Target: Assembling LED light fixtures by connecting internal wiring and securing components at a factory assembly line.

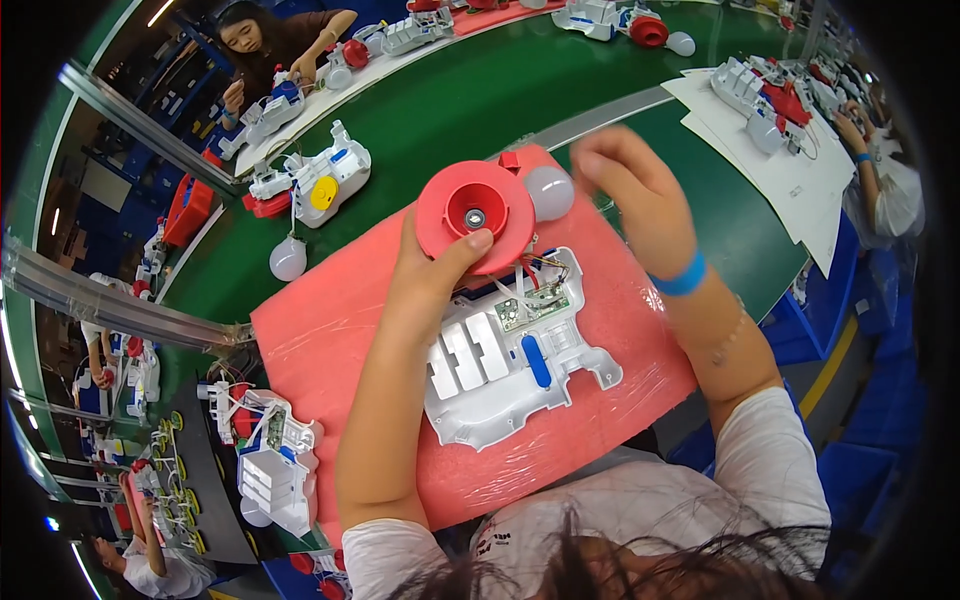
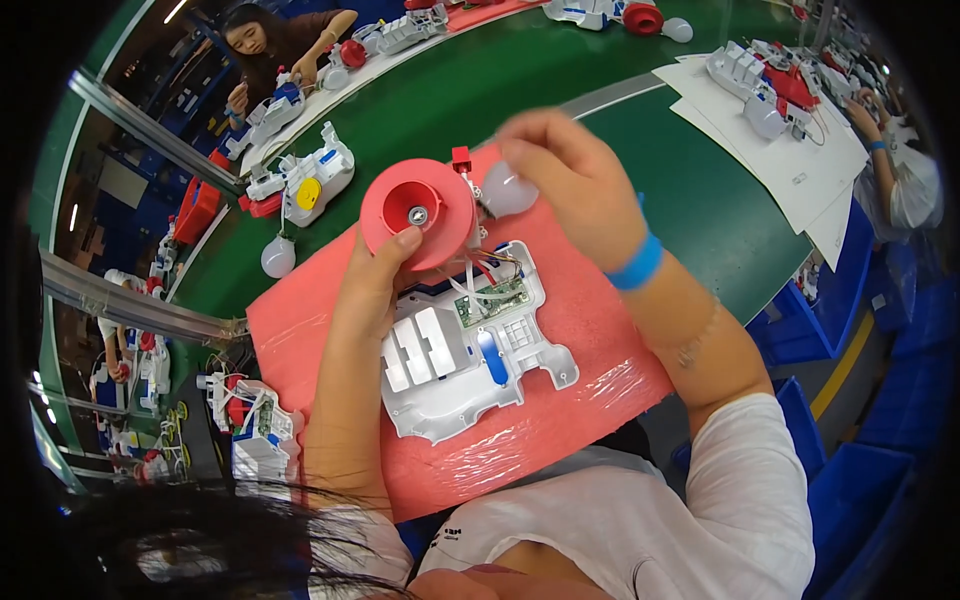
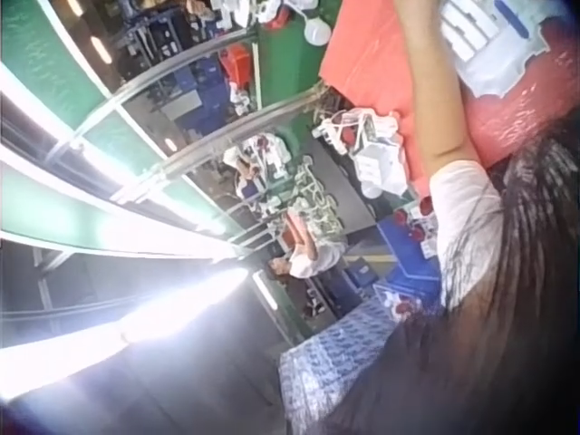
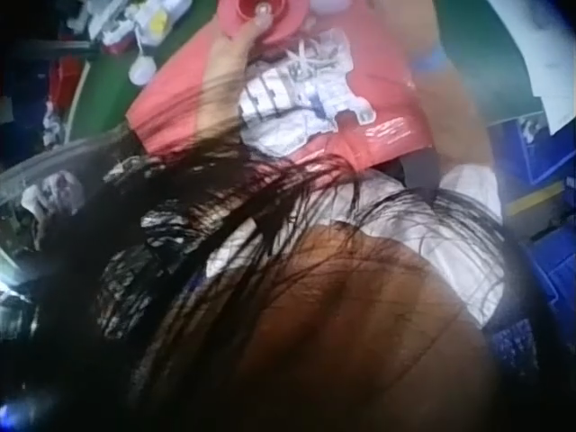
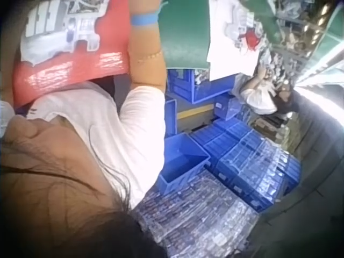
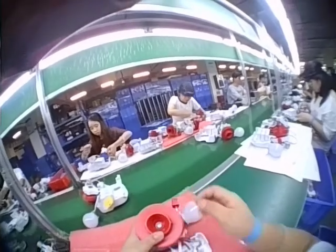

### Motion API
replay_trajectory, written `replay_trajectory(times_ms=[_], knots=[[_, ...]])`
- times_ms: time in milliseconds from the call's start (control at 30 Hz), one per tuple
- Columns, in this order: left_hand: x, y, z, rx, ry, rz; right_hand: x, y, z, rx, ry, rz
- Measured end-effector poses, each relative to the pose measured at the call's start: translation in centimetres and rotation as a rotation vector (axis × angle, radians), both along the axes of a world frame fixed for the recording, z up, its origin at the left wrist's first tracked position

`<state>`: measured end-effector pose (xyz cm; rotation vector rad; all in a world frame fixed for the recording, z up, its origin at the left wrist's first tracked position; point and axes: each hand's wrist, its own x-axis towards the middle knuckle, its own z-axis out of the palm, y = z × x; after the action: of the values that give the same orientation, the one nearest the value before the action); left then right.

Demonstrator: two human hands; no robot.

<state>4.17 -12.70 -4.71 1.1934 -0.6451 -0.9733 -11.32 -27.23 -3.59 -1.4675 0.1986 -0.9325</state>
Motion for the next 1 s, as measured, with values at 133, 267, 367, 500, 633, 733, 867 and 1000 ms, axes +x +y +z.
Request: replay_trajectory(times_ms=[133, 267, 367, 500, 633, 733, 867, 1000], knots=[[-0.7, 0.1, -0.1, -0.02, -0.13, 0.116, -1.9, 3.1, -1.2, -0.381, 0.565, 0.189], [-1.0, 0.0, -0.1, -0.051, -0.289, 0.199, -0.9, 3.9, -3.2, -0.443, 0.669, 0.129], [-1.0, -0.1, -1.0, -0.036, -0.406, 0.254, 0.3, 5.0, -3.2, -0.148, 0.722, 0.322], [-1.0, 0.1, -1.5, -0.085, -0.509, 0.249, 0.1, 3.6, -3.8, 0.629, 0.36, 0.587], [-0.8, 0.4, -1.6, -0.096, -0.473, 0.239, -0.7, 3.7, -3.6, 0.915, 0.191, 0.745], [-0.7, 0.5, -1.7, -0.124, -0.446, 0.211, -0.6, 3.7, -3.8, 1.044, 0.193, 0.751], [-0.9, 0.6, -1.7, -0.123, -0.498, 0.205, -0.7, 3.9, -3.9, 1.075, 0.182, 0.695], [-1.3, 0.3, -1.7, -0.108, -0.509, 0.246, -1.4, 2.1, -2.5, 0.9, 0.385, 0.741]])
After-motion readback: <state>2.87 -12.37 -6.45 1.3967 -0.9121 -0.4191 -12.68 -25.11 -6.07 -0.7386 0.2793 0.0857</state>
